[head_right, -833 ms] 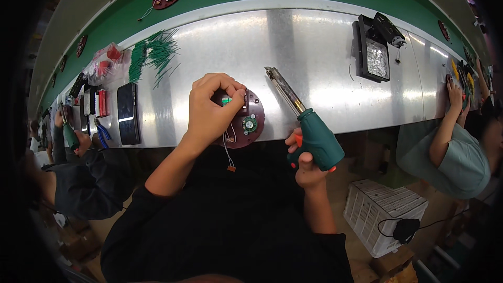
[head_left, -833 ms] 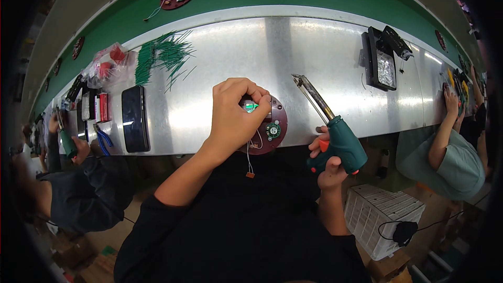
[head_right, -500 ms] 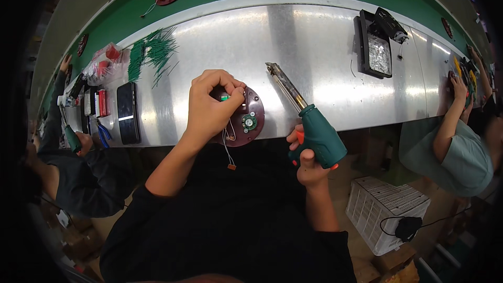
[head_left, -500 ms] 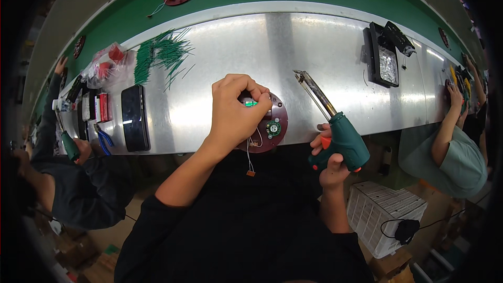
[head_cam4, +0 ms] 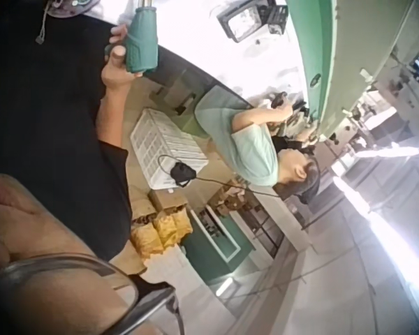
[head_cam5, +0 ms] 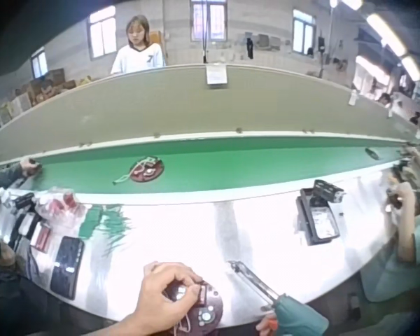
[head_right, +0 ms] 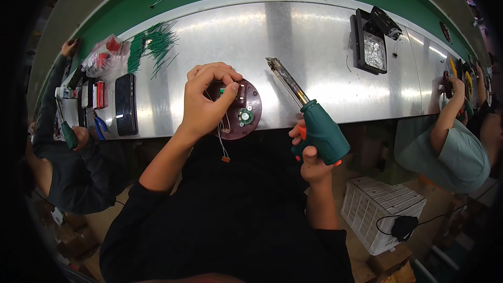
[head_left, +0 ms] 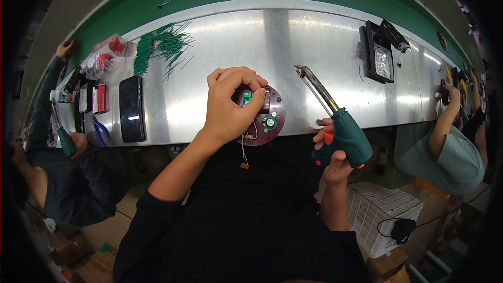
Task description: Soldering wires and components onto circular circuit boards on an assembly line.
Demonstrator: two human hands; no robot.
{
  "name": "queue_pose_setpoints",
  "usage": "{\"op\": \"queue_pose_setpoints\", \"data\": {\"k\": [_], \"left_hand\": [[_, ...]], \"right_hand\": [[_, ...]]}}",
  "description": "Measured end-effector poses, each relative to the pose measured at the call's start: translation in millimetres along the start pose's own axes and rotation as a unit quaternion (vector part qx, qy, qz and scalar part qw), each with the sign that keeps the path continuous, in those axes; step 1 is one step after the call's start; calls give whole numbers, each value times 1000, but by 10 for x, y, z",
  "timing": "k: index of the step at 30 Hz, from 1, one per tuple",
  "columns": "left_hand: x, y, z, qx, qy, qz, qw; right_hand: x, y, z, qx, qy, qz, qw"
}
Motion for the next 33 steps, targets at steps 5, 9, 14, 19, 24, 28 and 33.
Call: {"op": "queue_pose_setpoints", "data": {"k": [5,9,14,19,24,28,33], "left_hand": [[-4,4,33,20,14,-48,999],[14,4,27,24,27,-85,996],[4,10,38,47,16,-66,997],[35,7,53,76,54,-49,994],[92,15,81,139,105,53,983],[64,36,94,155,53,20,986],[76,46,89,141,16,-72,987]], "right_hand": [[-39,-33,-17,6,-4,-19,1000],[-68,-64,-17,5,-27,-32,999],[-106,-110,34,11,-32,-25,999],[-82,-105,-9,15,-31,-11,999],[-73,-77,-8,9,-32,-8,999],[-79,-102,21,19,-30,-18,999],[-76,-98,13,38,-34,11,999]]}}
Point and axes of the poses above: each hand's wrist, its own y-axis towards the middle knuckle, its own x-axis out of the palm, z = x × y, the point moved 1 cm from there along y, towards the middle knuckle, and after that the axes turned 3 degrees about -z, right-handed, at the moved point
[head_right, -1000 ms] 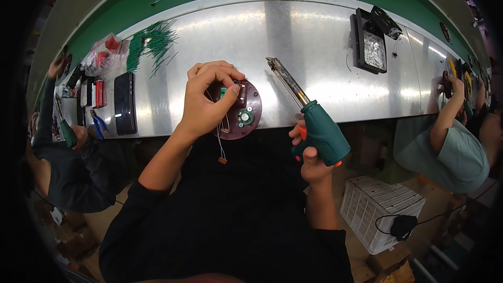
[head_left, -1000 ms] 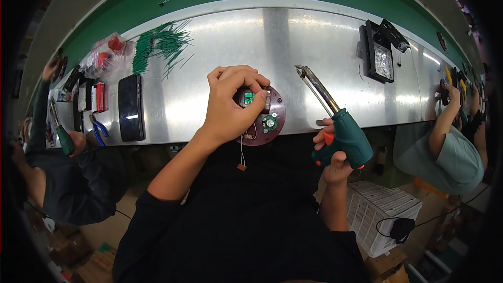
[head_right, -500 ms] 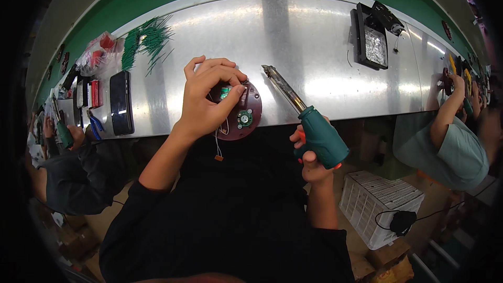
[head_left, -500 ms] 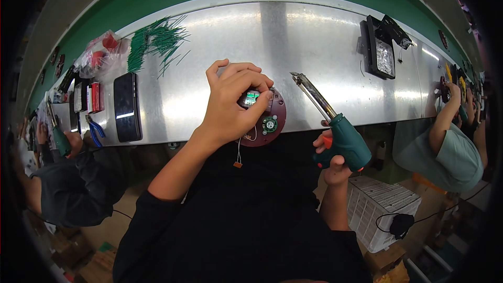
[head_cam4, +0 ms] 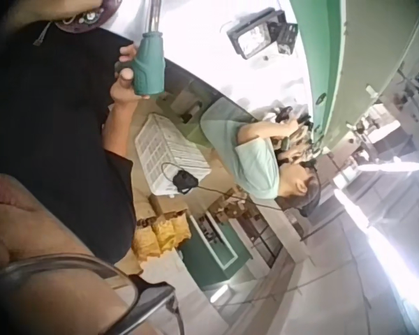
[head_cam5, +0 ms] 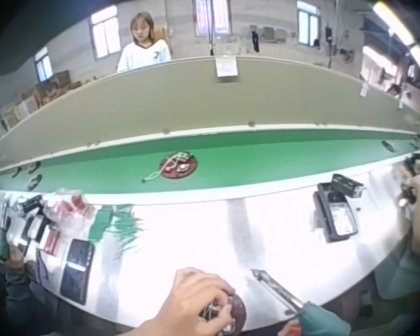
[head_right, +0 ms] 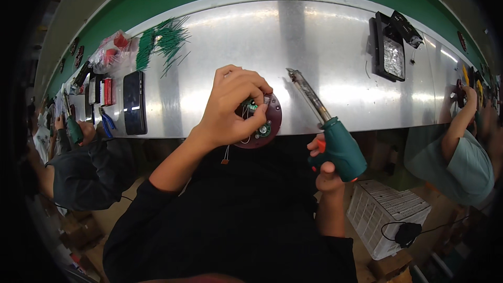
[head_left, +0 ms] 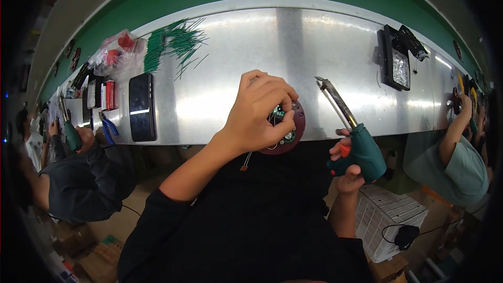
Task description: Soldering wires and components onto circular circuit boards on an assembly line.
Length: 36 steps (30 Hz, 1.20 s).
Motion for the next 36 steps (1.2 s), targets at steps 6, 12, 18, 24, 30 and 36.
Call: {"op": "queue_pose_setpoints", "data": {"k": [6,12,18,24,30,36], "left_hand": [[-3,28,-21,-67,-33,-26,997],[-22,12,-67,-106,-63,-31,992],[8,42,-69,-124,-64,-41,989],[-8,60,-62,-140,-59,-69,986],[-11,37,-64,-142,-53,-66,986],[-11,37,-55,-142,-53,-65,986]], "right_hand": [[-107,18,-60,15,-14,-7,1000],[-177,-182,24,44,-16,-16,999],[-142,-162,-33,46,-21,-37,998],[-126,-139,-11,26,40,-23,999],[-118,-96,-25,5,-24,-53,998],[-112,-36,-72,-48,-56,-51,996]]}}
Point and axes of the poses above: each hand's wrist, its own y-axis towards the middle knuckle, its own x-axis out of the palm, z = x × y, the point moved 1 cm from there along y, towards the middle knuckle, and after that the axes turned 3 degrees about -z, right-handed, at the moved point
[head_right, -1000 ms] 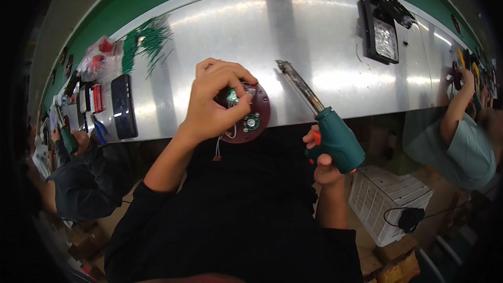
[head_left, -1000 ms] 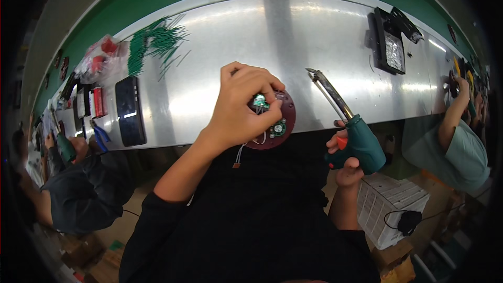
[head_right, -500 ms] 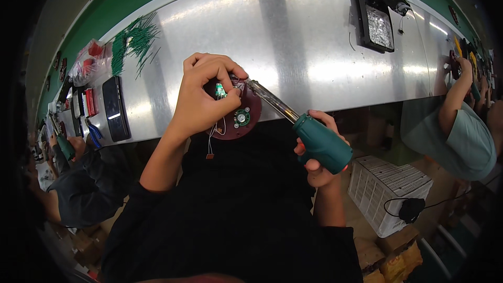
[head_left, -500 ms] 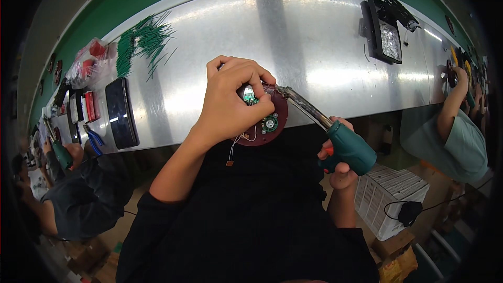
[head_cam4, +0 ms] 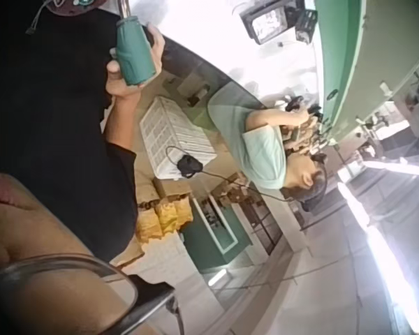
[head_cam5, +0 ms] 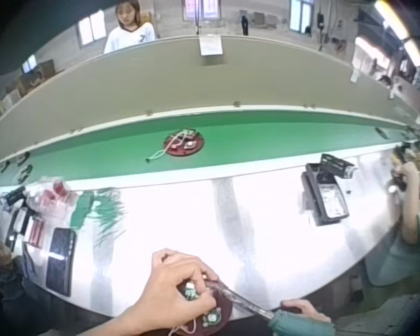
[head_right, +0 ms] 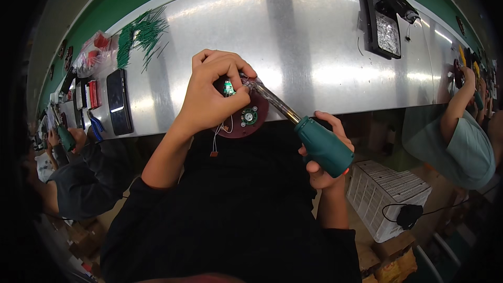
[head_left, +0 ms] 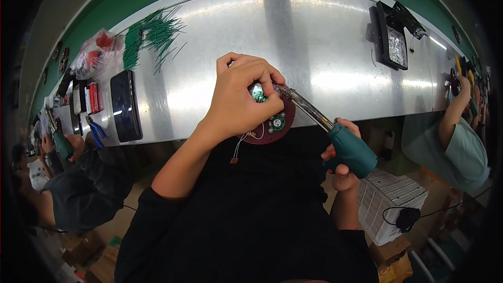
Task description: Soldering wires and components onto circular circuit boards on an assembly line.
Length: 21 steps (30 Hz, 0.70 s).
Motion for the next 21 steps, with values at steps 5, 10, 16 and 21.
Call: {"op": "queue_pose_setpoints", "data": {"k": [5,10,16,21], "left_hand": [[-10,6,6,-1,5,-8,1000],[-5,9,5,0,8,0,1000],[-7,18,5,8,4,-6,1000],[-11,10,-13,16,-13,11,1000]], "right_hand": [[1,34,-2,-24,-29,-12,999],[-19,-17,38,-13,-14,-15,1000],[-1,-84,35,50,56,31,997],[20,-52,-2,32,31,11,999]]}}
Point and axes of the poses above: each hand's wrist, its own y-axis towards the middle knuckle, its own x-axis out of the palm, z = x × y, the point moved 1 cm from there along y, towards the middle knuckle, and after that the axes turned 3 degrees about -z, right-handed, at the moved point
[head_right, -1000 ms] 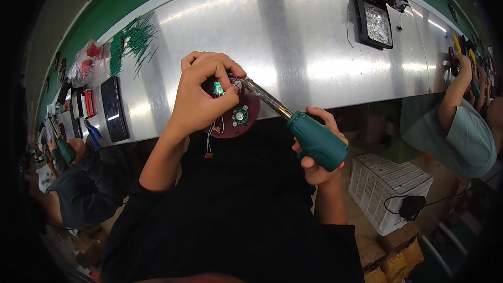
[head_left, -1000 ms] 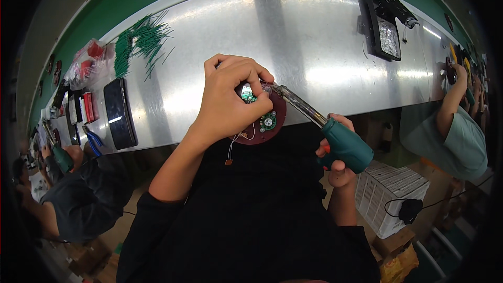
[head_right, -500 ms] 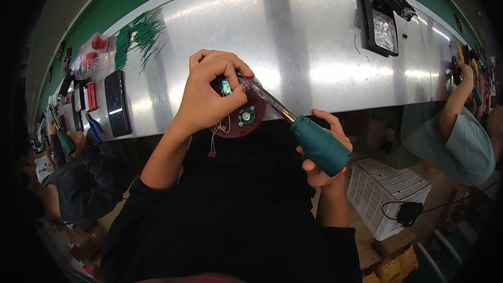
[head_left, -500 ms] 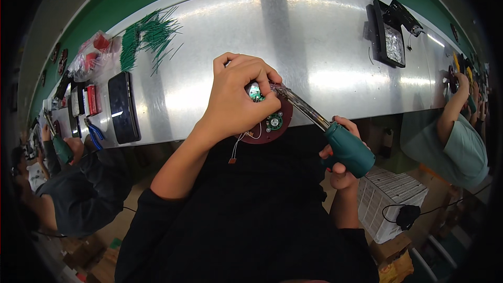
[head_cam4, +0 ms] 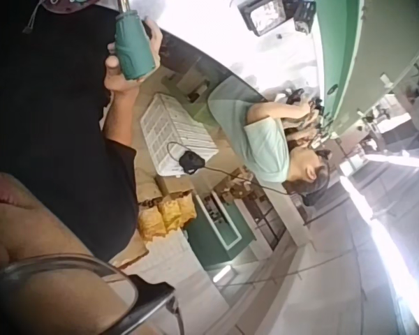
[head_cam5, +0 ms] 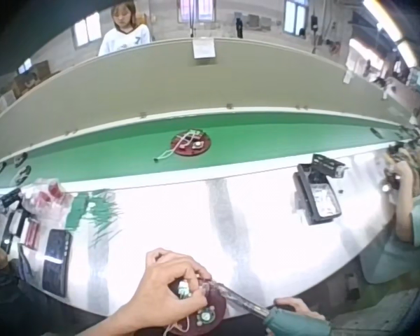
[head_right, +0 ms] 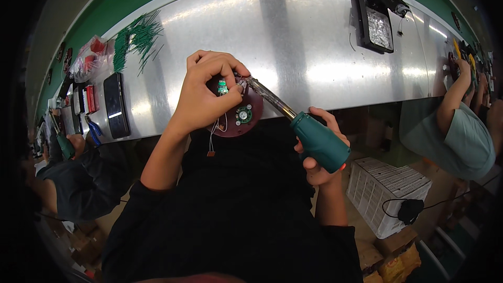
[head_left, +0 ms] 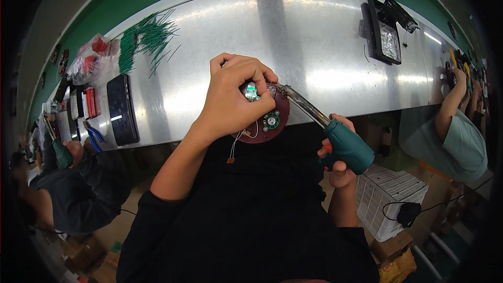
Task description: Soldering wires and components onto circular circuit boards on an assembly line.
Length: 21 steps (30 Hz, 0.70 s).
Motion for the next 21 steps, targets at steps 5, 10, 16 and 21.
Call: {"op": "queue_pose_setpoints", "data": {"k": [5,10,16,21], "left_hand": [[-5,-5,0,0,-2,-13,1000],[0,-6,8,10,17,-8,1000],[2,-14,-11,15,22,-8,1000],[-12,-23,12,17,20,-11,1000]], "right_hand": [[-2,-7,7,-9,-1,-2,1000],[-3,-9,7,-10,-9,-9,1000],[-37,-21,42,-26,-17,-22,999],[-51,-33,54,-18,-10,-21,1000]]}}
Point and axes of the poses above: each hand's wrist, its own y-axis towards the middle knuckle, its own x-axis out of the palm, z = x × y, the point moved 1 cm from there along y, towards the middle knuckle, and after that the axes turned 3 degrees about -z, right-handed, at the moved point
